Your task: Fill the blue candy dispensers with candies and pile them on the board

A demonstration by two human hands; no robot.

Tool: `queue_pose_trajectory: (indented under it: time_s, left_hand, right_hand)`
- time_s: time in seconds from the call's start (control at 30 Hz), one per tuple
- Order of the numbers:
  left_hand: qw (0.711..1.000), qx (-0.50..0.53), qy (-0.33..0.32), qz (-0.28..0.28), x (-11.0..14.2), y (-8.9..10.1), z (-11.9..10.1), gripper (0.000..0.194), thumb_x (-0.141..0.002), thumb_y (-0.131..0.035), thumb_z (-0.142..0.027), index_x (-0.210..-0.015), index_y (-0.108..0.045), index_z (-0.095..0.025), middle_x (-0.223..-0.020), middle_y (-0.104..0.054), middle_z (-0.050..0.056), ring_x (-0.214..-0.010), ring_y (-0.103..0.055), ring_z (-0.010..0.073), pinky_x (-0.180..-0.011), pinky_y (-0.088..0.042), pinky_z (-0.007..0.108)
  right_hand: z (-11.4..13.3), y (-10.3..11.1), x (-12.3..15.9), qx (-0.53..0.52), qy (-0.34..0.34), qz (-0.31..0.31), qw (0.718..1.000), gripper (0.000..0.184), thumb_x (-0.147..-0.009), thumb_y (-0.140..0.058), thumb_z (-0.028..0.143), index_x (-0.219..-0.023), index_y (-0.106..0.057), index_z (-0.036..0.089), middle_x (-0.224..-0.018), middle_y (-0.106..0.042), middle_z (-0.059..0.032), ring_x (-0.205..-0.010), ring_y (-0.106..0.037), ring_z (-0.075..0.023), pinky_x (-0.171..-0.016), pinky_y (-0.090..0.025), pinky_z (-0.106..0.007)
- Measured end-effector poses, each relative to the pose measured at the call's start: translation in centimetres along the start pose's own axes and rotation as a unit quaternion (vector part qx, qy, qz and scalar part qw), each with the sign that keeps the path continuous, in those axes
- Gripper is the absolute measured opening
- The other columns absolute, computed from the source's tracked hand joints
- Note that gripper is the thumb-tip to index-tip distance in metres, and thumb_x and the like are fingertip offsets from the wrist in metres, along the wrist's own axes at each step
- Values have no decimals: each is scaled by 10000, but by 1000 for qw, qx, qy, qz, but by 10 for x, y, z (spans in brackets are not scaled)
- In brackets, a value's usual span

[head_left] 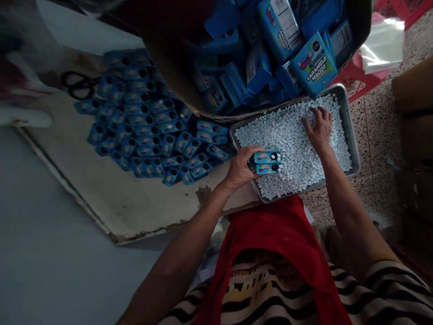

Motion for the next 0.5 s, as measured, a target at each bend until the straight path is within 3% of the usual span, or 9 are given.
queue_pose_trajectory:
  time_s: [0.1,0.17,0.27,0.33,0.4,0.5]
  left_hand:
    - [998,-50,10,-35,5,7,5,655,-685,-949,-441,-1256,-699,-242,-1283,-750,84,-1243,-677,334,-1150,-497,472]
    - [996,-87,15,-25,5,6,6,672,-650,-959,-379,-1256,-695,-256,-1284,-752,79,-1241,-672,336,-1144,-496,462]
    - [991,-126,25,-22,1,4,5,709,-612,-973,-327,-1255,-686,-249,-1255,-753,79,-1197,-678,334,-1105,-511,447]
    - [988,-150,31,-31,-3,3,2,712,-622,-972,-317,-1265,-676,-246,-1244,-748,76,-1184,-678,331,-1086,-520,443]
    - [985,-170,30,-25,-6,-1,-3,710,-636,-973,-313,-1274,-668,-251,-1241,-745,72,-1181,-678,331,-1078,-527,447]
    - [983,-183,21,-9,-10,-7,-11,696,-641,-975,-299,-1265,-669,-250,-1231,-745,69,-1160,-684,327,-1065,-534,448]
  right_hand:
    - [8,-22,-1,24,-9,-1,1000,579,-999,-558,685,-1301,-682,207,-1365,-631,-166,-1343,-549,-348,-1183,-421,-602]
    - [17,-29,13,5,-21,-12,1000,511,-996,-574,633,-1231,-706,198,-1261,-666,-155,-1253,-596,-328,-1135,-469,-555]
    - [29,-32,39,-93,-70,-20,993,409,-962,-598,588,-1064,-722,211,-1074,-711,-108,-1094,-654,-285,-1046,-521,-470]
    - [35,-32,53,-216,-143,-23,966,387,-893,-656,607,-954,-702,228,-955,-707,-57,-996,-667,-257,-991,-537,-431]
    - [42,-36,66,-380,-239,-6,894,384,-808,-728,615,-878,-662,244,-837,-663,-5,-891,-661,-228,-922,-555,-404]
    - [73,-42,80,-612,-324,57,719,373,-744,-768,587,-853,-625,261,-759,-622,20,-804,-655,-214,-852,-581,-403]
Point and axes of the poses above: each hand's wrist, its own x-axis away from the middle knuckle, its own y-axis out of the back of the hand, z = x × y, the point moved 6 cm from there along -x, towards the middle knuckle
